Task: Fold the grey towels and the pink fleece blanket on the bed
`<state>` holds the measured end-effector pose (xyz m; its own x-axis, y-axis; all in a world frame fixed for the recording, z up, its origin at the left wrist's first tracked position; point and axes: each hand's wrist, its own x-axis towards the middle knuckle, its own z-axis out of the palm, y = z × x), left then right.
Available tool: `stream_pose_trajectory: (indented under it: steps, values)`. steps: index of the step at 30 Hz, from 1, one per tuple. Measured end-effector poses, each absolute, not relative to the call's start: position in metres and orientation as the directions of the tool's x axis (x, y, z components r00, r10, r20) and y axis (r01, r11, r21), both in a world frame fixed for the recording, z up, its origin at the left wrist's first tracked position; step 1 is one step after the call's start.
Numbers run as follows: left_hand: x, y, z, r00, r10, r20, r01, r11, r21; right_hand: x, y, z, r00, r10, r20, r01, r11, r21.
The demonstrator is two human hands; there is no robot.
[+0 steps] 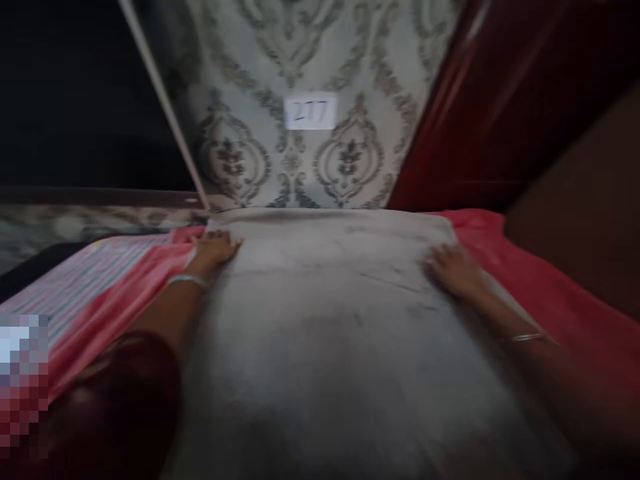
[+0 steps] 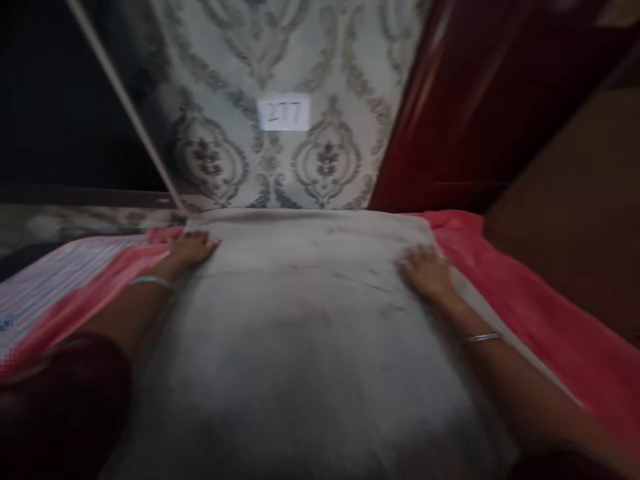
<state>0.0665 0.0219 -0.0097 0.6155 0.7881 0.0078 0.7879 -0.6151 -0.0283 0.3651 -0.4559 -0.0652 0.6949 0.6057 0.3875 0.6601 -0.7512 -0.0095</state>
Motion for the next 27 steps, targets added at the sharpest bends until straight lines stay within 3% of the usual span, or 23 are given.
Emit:
stream_pose_trajectory:
  steps: [3, 4, 6, 11, 18, 21, 24, 27]
  values:
    - [0.072, -0.007, -0.018, 0.790, 0.605, 0.101, 0.611, -0.791, -0.039, 0.342, -0.465, -0.086, 0.694, 0.697, 0.178, 0.706, -0.708, 0.023]
    - [0.070, -0.019, -0.025, 0.863, 0.496, 0.102, 0.501, -0.864, -0.039, 0.339, -0.467, -0.091, 0.704, 0.692, 0.158, 0.699, -0.715, 0.018]
    - [0.064, -0.041, -0.041, 0.908, 0.419, 0.021, 0.420, -0.906, -0.056, 0.340, -0.480, -0.093, 0.774, 0.620, 0.129, 0.625, -0.781, 0.003]
    - [0.058, -0.062, -0.056, 0.889, 0.454, 0.059, 0.457, -0.883, -0.105, 0.357, -0.549, -0.078, 0.968, 0.250, 0.035, 0.252, -0.965, -0.069]
    - [0.054, -0.073, -0.030, 0.840, 0.534, -0.095, 0.532, -0.846, -0.047, 0.322, -0.597, -0.070, 0.989, 0.144, -0.013, 0.143, -0.987, -0.070]
    - [0.040, -0.103, -0.029, 0.868, 0.490, -0.082, 0.487, -0.872, -0.056, 0.279, -0.595, -0.077, 0.953, 0.287, 0.092, 0.295, -0.951, -0.087]
    - [0.018, -0.143, -0.042, 0.958, 0.282, -0.057, 0.280, -0.959, -0.040, 0.238, -0.592, -0.089, 0.834, 0.539, 0.122, 0.550, -0.829, -0.103]
    - [-0.007, -0.169, -0.060, 0.974, 0.226, 0.024, 0.226, -0.974, -0.022, 0.222, -0.606, -0.099, 0.826, 0.546, 0.142, 0.560, -0.824, -0.084]
